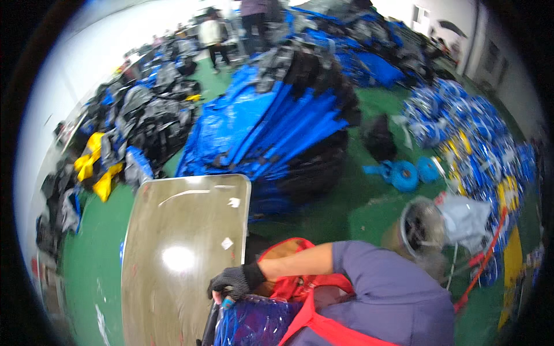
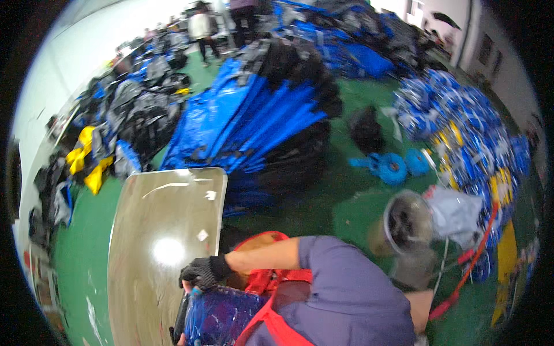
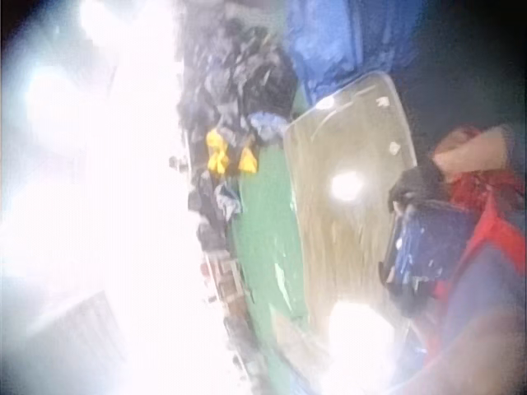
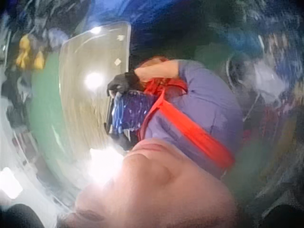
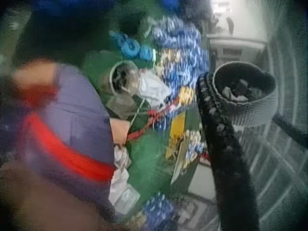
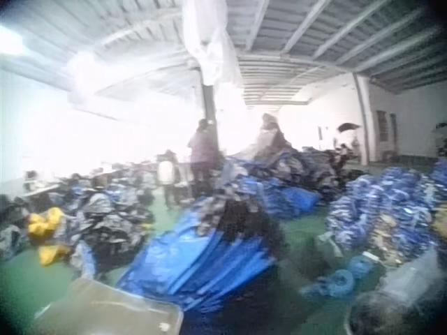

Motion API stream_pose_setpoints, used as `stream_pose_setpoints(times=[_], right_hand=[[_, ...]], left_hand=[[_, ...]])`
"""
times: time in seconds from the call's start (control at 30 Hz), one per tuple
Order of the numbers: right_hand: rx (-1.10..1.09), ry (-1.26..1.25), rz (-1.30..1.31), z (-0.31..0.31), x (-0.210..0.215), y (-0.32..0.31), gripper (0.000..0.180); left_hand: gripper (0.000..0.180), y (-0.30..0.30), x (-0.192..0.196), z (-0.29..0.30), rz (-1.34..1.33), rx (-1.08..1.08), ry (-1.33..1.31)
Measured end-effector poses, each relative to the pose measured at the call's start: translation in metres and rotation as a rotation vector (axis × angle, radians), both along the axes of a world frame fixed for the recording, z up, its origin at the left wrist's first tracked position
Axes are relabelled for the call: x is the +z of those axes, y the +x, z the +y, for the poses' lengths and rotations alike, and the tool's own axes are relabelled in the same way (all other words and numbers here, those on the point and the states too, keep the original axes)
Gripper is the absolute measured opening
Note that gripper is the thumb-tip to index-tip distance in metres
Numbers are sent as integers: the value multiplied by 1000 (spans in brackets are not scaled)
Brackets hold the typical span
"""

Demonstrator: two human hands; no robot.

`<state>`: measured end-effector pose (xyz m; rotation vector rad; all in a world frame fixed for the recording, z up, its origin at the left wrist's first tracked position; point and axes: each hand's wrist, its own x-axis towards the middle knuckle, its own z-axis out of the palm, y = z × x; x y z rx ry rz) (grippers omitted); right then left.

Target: The person folds blue and black tarps on a table, then places each folded tarp into a clear plastic bag. The person repeats this process for multiple tarps, handling them one at a time.

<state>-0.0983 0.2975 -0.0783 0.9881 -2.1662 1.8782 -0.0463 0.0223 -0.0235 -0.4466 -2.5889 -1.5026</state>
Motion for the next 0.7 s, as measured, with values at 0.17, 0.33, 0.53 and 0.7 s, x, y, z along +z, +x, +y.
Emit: stream_pose_setpoints(times=[0.17, 0.33, 0.53, 0.7], right_hand=[[-238, -106, 123, -13, -6, 7, 20], [-586, 48, 184, -31, 10, 6, 11], [-271, 336, 6, -18, 56, -22, 47], [304, 310, 22, 1, 99, -1, 90]], left_hand=[[53, -24, -3, 30, 18, -65, -31], [52, -31, -2, 42, 7, -92, -25], [51, -38, -8, 50, 3, -81, -6], [50, -45, -3, 20, 13, 16, 54]])
